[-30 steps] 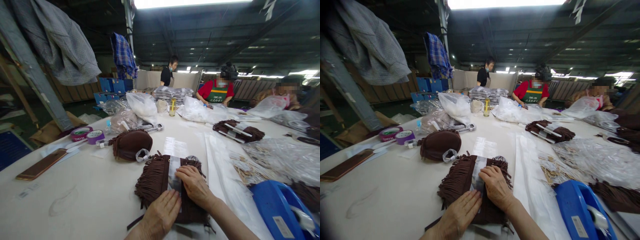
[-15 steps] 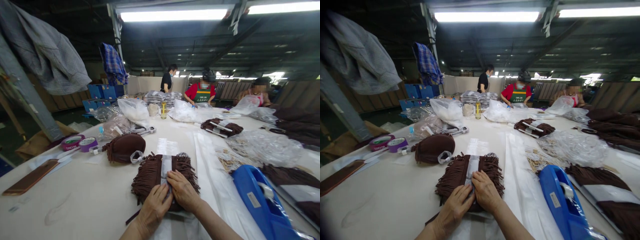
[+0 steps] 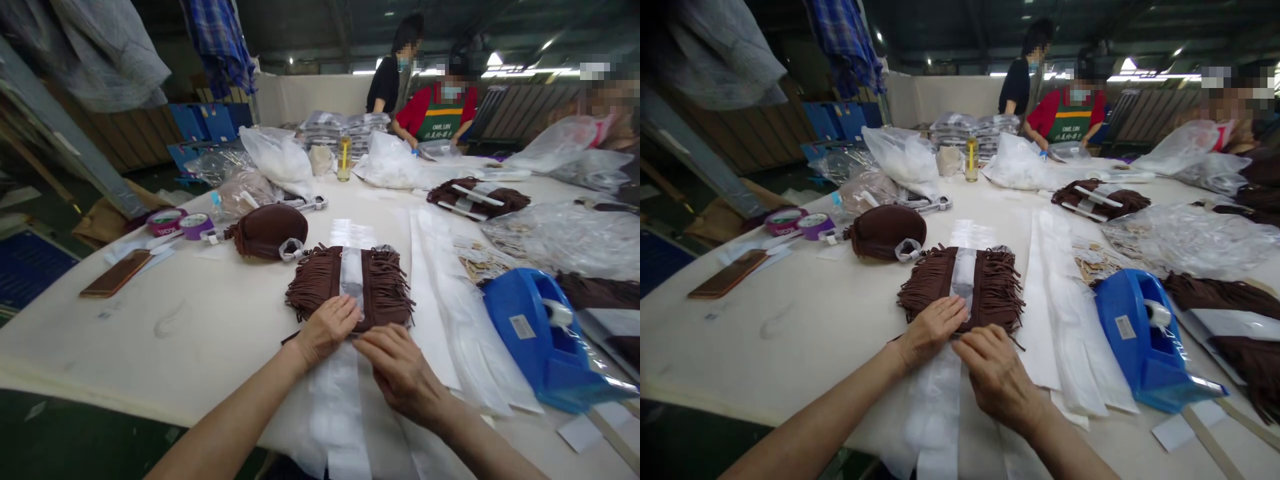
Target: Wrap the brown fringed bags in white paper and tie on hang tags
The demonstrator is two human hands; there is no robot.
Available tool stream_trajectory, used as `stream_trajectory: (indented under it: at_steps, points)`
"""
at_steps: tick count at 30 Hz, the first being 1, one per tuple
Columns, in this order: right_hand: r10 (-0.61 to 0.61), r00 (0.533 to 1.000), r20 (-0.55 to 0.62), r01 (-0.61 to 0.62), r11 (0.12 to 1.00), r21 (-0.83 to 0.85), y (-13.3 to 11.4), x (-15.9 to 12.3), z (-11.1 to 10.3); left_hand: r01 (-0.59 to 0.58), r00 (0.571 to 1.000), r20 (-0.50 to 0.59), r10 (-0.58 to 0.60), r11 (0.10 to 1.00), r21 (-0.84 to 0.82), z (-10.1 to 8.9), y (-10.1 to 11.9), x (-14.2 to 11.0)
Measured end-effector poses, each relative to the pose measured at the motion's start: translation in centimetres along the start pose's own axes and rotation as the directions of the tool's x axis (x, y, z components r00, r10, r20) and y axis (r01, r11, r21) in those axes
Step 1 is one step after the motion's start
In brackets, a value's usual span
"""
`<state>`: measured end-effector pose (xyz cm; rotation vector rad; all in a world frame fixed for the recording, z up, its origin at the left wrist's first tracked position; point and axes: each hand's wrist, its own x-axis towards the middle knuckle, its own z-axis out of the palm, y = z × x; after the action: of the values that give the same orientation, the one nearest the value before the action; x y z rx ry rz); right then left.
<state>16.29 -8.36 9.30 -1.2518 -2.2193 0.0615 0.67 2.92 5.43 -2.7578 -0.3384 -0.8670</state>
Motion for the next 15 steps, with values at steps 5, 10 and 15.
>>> stream_trajectory:
  at_steps: [5, 10, 15]
  points:
    - [0.255, 0.966, -0.03, -0.246, 0.952, 0.184, -1.9, -3.8, 2.8, 0.011, 1.0, -0.016, -0.011, 1.0, -0.005, -0.1, 0.0, 0.1]
    - [0.476, 0.879, 0.035, -0.456, 0.816, 0.355, -1.1, -3.9, 4.5, 0.025, 1.0, 0.013, -0.025, 0.999, -0.033, -0.1, 0.0, 0.1]
    - [0.456, 0.888, 0.064, -0.441, 0.802, 0.404, -1.4, -3.5, 4.0, 0.04, 0.998, 0.041, -0.038, 0.998, -0.047, -0.3, 0.0, 0.0]
